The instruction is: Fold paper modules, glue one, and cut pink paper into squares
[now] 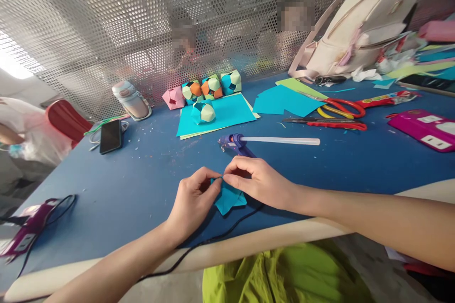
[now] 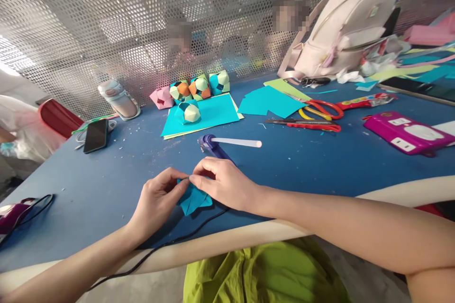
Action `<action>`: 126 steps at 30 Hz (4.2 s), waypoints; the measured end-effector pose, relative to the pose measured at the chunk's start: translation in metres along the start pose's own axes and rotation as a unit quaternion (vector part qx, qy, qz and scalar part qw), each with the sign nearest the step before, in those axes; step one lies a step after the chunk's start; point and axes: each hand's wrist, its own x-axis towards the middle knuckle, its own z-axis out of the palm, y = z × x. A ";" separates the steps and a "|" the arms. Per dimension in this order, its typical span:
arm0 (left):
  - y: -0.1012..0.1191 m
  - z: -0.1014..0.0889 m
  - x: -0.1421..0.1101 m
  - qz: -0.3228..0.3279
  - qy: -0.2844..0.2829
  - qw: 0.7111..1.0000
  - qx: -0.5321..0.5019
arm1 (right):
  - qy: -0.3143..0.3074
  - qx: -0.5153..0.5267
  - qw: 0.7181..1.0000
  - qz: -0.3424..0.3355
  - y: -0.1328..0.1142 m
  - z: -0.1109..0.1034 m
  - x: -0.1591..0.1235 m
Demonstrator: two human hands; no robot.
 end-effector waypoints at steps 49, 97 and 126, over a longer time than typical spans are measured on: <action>-0.006 -0.005 0.008 -0.014 0.074 0.992 -0.097 | -0.020 -0.090 0.995 -0.046 0.001 -0.004 -0.007; -0.014 0.002 0.014 -0.058 -0.025 0.995 -0.072 | 0.048 -0.173 0.974 -0.139 0.005 -0.010 -0.004; -0.035 -0.010 0.025 -0.089 0.023 0.981 -0.170 | 0.015 -0.195 0.976 0.093 0.023 -0.033 0.033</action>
